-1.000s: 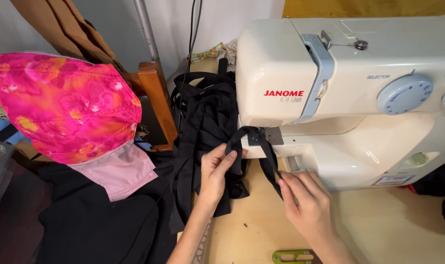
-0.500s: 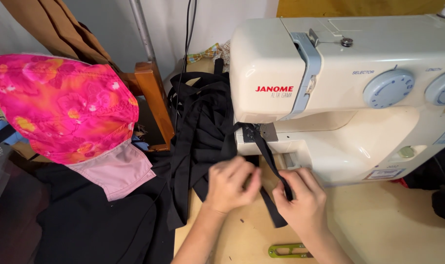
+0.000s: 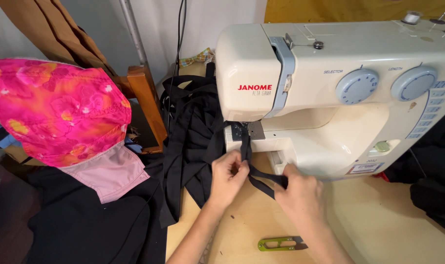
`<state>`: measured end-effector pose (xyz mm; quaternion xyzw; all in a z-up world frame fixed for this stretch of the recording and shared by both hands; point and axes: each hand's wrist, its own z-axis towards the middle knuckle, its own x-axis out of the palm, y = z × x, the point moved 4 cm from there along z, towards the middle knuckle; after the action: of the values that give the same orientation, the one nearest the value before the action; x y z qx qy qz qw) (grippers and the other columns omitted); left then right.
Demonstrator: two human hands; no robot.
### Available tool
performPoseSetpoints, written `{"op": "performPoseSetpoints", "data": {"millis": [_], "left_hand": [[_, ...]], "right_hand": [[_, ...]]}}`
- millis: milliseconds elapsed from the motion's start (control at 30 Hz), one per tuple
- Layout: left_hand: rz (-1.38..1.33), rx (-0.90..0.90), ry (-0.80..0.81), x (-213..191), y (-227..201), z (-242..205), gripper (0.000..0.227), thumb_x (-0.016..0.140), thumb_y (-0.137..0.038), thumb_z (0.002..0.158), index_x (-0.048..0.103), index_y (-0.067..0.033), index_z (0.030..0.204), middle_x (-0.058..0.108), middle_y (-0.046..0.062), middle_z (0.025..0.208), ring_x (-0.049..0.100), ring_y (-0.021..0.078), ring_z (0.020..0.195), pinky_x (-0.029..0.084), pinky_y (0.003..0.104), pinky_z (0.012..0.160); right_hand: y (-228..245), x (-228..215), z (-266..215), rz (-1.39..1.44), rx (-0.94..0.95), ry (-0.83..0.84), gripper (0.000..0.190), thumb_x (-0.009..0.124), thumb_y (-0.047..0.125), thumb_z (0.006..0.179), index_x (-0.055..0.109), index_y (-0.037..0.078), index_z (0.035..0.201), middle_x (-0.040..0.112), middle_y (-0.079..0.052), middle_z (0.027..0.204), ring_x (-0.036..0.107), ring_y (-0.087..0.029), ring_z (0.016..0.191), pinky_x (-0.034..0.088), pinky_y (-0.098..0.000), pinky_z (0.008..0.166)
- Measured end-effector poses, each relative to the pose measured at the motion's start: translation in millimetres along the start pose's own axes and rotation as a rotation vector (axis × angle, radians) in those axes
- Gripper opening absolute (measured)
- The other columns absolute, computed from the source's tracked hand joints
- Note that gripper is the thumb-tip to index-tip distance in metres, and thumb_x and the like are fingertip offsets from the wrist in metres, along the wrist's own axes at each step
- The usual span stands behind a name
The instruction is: Feeding long black fabric strips through a sewing machine and organizing the finished strips.
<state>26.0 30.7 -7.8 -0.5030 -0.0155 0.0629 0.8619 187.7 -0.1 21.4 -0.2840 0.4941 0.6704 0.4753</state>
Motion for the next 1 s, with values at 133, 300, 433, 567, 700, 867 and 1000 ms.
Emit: {"op": "performPoseSetpoints", "data": {"millis": [133, 300, 433, 567, 700, 867, 1000], "left_hand": [[0.105, 0.082, -0.051, -6, -8, 1, 0.021, 0.057, 0.002, 0.065, 0.038, -0.0004, 0.057, 0.04, 0.001, 0.051, 0.037, 0.0035, 0.043, 0.029, 0.021, 0.039], [0.128, 0.09, -0.088, -14, -11, 6, 0.02, 0.055, 0.003, 0.061, 0.037, -0.0001, 0.054, 0.037, 0.002, 0.048, 0.034, 0.0044, 0.042, 0.026, 0.022, 0.038], [0.12, 0.078, -0.067, -12, -9, 6, 0.018, 0.055, 0.003, 0.061, 0.039, -0.0003, 0.054, 0.039, 0.001, 0.048, 0.035, 0.0042, 0.042, 0.027, 0.022, 0.038], [0.116, 0.082, -0.061, -11, -8, 5, 0.017, 0.055, 0.004, 0.061, 0.039, -0.0001, 0.054, 0.039, 0.002, 0.048, 0.035, 0.0042, 0.043, 0.027, 0.022, 0.038], [0.126, 0.084, -0.056, -12, -9, 5, 0.017, 0.055, 0.004, 0.061, 0.04, 0.0, 0.054, 0.039, 0.002, 0.048, 0.036, 0.0041, 0.042, 0.028, 0.022, 0.038], [0.156, 0.084, -0.086, -17, -10, 6, 0.014, 0.055, 0.003, 0.062, 0.043, 0.0007, 0.055, 0.042, 0.002, 0.049, 0.037, 0.0043, 0.042, 0.029, 0.022, 0.038], [0.162, 0.077, -0.076, -17, -10, 2, 0.012, 0.056, 0.002, 0.063, 0.046, 0.0012, 0.057, 0.043, 0.003, 0.05, 0.039, 0.0044, 0.042, 0.031, 0.021, 0.039]], "right_hand": [[-2, -28, -3, 0.087, -0.126, -0.389, 0.013, 0.066, 0.01, 0.072, 0.063, 0.008, 0.085, 0.055, -0.008, 0.053, 0.056, -0.026, 0.049, 0.044, -0.0388, 0.049], [-25, -53, 4, 0.462, 0.068, -0.538, 0.015, 0.063, 0.016, 0.091, 0.058, 0.003, 0.093, 0.048, -0.004, 0.052, 0.043, -0.012, 0.043, 0.035, -0.0274, 0.044], [-36, -43, 10, 1.003, 0.34, -0.359, 0.027, 0.056, 0.028, 0.093, 0.054, 0.001, 0.095, 0.05, -0.006, 0.056, 0.043, -0.01, 0.043, 0.031, -0.0244, 0.037], [-34, -32, 18, 1.442, 0.315, -0.203, 0.042, 0.047, 0.04, 0.089, 0.055, -0.001, 0.093, 0.061, -0.009, 0.077, 0.065, -0.012, 0.067, 0.054, -0.0282, 0.054], [-38, -15, 17, 1.619, 0.296, -0.102, 0.052, 0.043, 0.046, 0.085, 0.056, -0.004, 0.092, 0.064, -0.012, 0.083, 0.066, -0.017, 0.076, 0.055, -0.0321, 0.073], [-68, -17, -10, 0.849, 0.169, -0.31, 0.05, 0.049, 0.033, 0.093, 0.056, -0.012, 0.074, 0.052, -0.017, 0.064, 0.046, -0.021, 0.062, 0.035, -0.0302, 0.059], [-78, -25, -16, 0.822, -0.148, -0.284, 0.036, 0.056, 0.029, 0.089, 0.058, -0.004, 0.074, 0.056, -0.006, 0.07, 0.051, -0.012, 0.066, 0.038, -0.0236, 0.061]]}}
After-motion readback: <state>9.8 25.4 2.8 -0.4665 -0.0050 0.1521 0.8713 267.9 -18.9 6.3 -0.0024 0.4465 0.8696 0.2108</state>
